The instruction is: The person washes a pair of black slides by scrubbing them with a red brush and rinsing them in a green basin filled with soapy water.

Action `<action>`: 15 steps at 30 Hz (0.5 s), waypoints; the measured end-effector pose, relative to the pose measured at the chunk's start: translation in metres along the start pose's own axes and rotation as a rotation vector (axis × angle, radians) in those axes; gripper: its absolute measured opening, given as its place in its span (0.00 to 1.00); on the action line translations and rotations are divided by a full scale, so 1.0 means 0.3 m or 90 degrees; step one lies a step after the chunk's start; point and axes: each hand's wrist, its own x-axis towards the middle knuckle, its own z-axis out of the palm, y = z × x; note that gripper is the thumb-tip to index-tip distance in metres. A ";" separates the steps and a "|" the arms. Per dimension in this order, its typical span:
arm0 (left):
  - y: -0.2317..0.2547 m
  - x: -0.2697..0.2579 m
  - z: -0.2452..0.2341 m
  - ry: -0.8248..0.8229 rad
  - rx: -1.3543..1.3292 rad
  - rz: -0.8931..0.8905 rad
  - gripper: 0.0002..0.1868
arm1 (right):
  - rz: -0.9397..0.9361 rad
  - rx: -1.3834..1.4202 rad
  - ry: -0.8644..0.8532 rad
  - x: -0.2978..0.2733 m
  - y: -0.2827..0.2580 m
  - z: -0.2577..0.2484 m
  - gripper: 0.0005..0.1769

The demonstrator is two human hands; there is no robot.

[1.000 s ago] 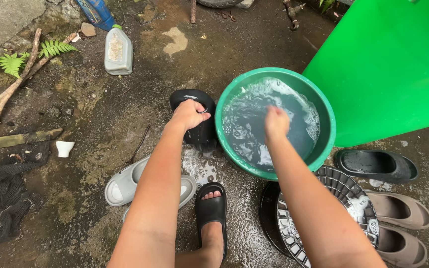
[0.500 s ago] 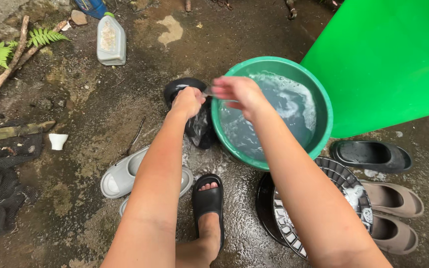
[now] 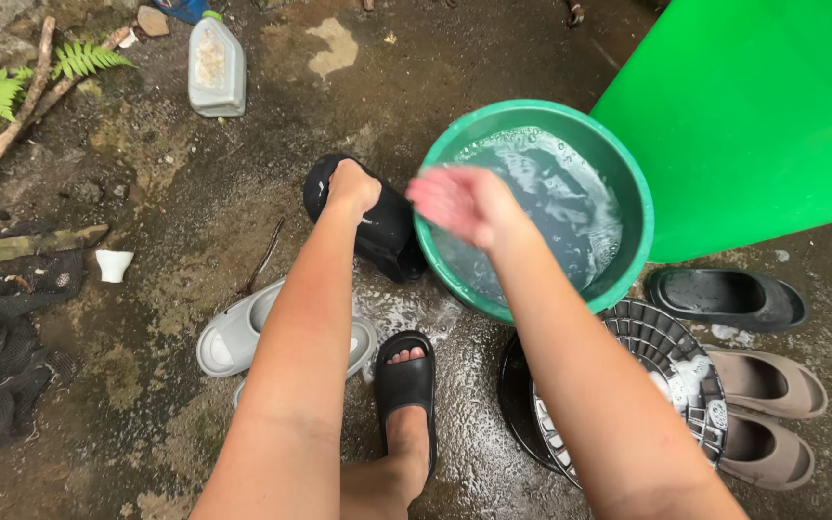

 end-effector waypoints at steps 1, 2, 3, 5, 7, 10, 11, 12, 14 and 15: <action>0.002 -0.015 -0.006 -0.014 -0.019 -0.012 0.16 | 0.020 -0.081 -0.054 -0.007 -0.041 0.087 0.24; 0.014 -0.024 -0.018 -0.027 -0.039 -0.020 0.16 | 0.015 -0.134 -0.033 -0.018 -0.074 0.163 0.23; 0.029 -0.033 -0.025 -0.041 -0.059 -0.028 0.17 | 0.010 -0.186 -0.012 -0.026 -0.102 0.227 0.21; 0.036 -0.054 -0.033 0.002 -0.055 -0.011 0.17 | 0.000 -0.274 0.047 -0.063 -0.133 0.260 0.19; 0.042 -0.057 -0.037 -0.007 -0.040 -0.039 0.16 | -0.018 -0.351 0.120 -0.070 -0.139 0.201 0.17; 0.023 -0.036 -0.038 -0.049 -0.009 -0.093 0.12 | -0.133 -0.347 0.339 -0.068 -0.067 -0.061 0.13; 0.009 -0.029 -0.033 -0.027 -0.006 -0.069 0.12 | -0.223 -0.315 0.392 -0.067 -0.020 -0.157 0.12; -0.001 -0.017 -0.027 -0.005 -0.004 -0.045 0.11 | -0.236 -0.308 0.499 -0.077 0.032 -0.245 0.11; -0.019 0.013 -0.019 -0.011 -0.028 -0.080 0.11 | -0.190 -0.174 0.583 -0.070 0.108 -0.343 0.12; -0.030 0.030 -0.010 -0.015 -0.040 -0.098 0.11 | -0.132 -0.049 0.556 -0.063 0.129 -0.352 0.14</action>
